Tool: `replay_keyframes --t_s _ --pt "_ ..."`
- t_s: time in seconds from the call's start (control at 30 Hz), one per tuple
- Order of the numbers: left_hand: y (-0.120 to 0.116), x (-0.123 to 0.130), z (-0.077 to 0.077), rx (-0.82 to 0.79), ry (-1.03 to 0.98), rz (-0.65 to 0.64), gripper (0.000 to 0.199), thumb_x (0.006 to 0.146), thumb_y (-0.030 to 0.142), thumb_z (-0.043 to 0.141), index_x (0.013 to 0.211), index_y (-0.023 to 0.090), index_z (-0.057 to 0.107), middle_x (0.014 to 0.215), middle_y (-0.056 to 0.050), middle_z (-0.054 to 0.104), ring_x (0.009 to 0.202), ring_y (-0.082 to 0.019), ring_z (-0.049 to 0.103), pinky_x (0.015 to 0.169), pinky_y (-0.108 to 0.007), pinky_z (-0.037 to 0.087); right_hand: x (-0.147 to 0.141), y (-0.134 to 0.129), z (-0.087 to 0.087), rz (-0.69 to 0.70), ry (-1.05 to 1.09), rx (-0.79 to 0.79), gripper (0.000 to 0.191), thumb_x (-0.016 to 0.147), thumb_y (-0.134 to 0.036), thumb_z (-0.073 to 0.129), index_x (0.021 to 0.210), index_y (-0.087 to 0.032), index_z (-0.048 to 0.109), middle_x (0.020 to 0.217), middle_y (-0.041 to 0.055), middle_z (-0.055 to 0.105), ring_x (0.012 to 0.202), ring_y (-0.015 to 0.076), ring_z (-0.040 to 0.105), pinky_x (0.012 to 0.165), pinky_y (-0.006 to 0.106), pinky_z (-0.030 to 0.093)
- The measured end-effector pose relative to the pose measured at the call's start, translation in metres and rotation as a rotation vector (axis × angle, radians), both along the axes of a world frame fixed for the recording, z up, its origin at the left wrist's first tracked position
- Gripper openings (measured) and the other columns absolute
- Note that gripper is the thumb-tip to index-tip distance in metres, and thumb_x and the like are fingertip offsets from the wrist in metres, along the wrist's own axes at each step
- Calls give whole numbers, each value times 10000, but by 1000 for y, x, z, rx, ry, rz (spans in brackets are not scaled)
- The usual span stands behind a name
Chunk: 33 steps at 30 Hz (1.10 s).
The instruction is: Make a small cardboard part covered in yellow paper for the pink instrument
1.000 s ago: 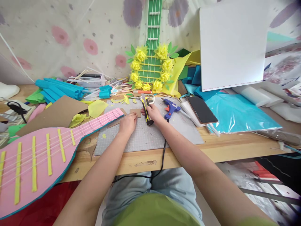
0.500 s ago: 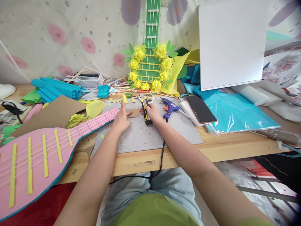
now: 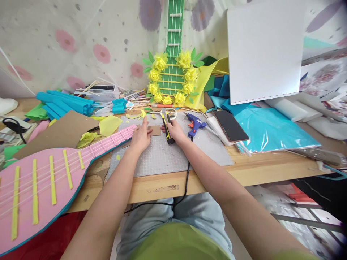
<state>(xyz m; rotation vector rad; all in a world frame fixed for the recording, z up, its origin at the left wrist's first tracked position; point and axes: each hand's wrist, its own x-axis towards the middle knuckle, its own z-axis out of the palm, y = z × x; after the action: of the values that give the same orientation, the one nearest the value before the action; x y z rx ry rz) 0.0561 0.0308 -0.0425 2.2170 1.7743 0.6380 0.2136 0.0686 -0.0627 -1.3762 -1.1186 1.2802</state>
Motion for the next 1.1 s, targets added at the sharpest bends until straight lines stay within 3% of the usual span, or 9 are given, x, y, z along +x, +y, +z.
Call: replay_keyframes --t_s 0.1,0.2,0.43,0.7,0.97,1.1 --pt "-1 3 2 18 -13 54 872 725 32 500 1427 130 -9 1161 -121 622 1140 -203 528 946 -365 369 1 1 -3 10 -25 9 90 823 -146 403 885 -178 460 779 35 653 614 94 641 631 245 532" --pt "0 5 1 54 8 67 911 721 35 503 1419 116 -77 1150 -135 622 1174 -213 496 963 -380 345 0 1 -3 8 -41 8 122 822 -141 401 921 -175 463 817 49 662 650 98 652 635 238 529" --pt "0 8 3 35 -12 70 822 753 94 540 1424 150 67 1052 -97 671 1167 -208 500 969 -395 325 -2 -1 -2 3 -132 33 138 807 -142 403 921 -173 476 814 48 666 662 103 657 644 239 525" --pt "-1 12 0 -30 -157 188 837 746 102 568 1425 131 80 1008 -89 687 1176 -197 497 990 -382 335 0 1 -9 -13 -148 69 77 802 -188 413 856 -199 466 768 15 667 625 105 652 649 256 526" --pt "1 10 4 -29 -123 150 802 745 92 563 1421 153 137 1008 -82 684 1153 -179 512 987 -366 338 0 2 -10 -15 -147 69 71 812 -202 429 867 -199 474 756 14 661 604 101 642 648 254 522" --pt "5 9 2 -20 41 48 586 768 89 503 1332 195 388 1118 -69 649 1059 -188 558 989 -380 315 -1 1 -6 -9 -118 45 73 816 -178 428 876 -191 466 761 17 657 600 94 637 636 243 522"
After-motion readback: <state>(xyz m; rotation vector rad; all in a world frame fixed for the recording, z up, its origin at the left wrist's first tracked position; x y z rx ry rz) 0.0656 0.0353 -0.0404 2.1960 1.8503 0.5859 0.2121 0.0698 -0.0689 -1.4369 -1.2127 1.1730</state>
